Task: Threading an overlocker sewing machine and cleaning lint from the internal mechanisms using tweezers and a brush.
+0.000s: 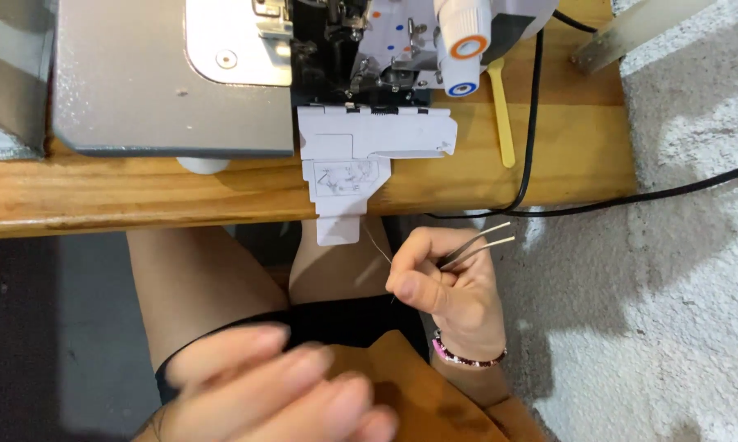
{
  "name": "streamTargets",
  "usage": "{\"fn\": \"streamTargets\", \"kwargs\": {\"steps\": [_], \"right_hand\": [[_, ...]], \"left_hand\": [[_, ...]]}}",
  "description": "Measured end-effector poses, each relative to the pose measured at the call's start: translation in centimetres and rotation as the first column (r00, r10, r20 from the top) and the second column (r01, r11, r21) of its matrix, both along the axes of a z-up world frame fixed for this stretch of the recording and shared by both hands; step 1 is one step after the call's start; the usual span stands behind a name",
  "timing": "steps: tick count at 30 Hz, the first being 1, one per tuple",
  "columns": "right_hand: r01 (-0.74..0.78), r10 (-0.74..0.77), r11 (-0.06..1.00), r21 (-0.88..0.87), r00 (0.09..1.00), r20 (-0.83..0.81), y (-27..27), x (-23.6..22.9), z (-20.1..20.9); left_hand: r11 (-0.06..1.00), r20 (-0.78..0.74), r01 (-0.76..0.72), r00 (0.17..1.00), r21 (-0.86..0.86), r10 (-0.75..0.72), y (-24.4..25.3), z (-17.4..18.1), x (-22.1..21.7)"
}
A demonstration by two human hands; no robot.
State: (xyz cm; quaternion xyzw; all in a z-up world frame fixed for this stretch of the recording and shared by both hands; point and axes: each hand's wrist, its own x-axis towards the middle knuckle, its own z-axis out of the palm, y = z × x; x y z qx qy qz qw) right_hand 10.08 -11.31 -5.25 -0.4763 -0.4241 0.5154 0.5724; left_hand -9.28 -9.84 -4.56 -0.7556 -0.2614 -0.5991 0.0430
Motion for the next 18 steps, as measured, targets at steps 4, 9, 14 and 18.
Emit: {"fn": "streamTargets", "kwargs": {"steps": [4,9,14,18], "right_hand": [[-0.009,0.011,1.000,0.016,0.996,-0.093,-0.2,-0.1,-0.5],[0.003,0.008,0.999,0.043,0.969,-0.245,-0.5,0.5,-2.3],[-0.016,0.017,1.000,0.008,0.972,-0.234,0.3,-0.4,-0.7],[0.001,0.003,1.000,0.017,0.970,-0.243,0.3,-0.6,-0.3]], "left_hand": [[0.903,-0.145,0.381,0.900,-0.201,-0.412,4.2,2.2,2.0],[0.822,-0.045,0.477,0.856,-0.310,-0.515,4.9,1.4,2.2],[0.791,0.101,0.492,0.865,-0.364,-0.491,4.8,1.7,2.0],[0.779,0.065,0.510,0.849,-0.365,-0.525,5.4,2.3,1.5]]}}
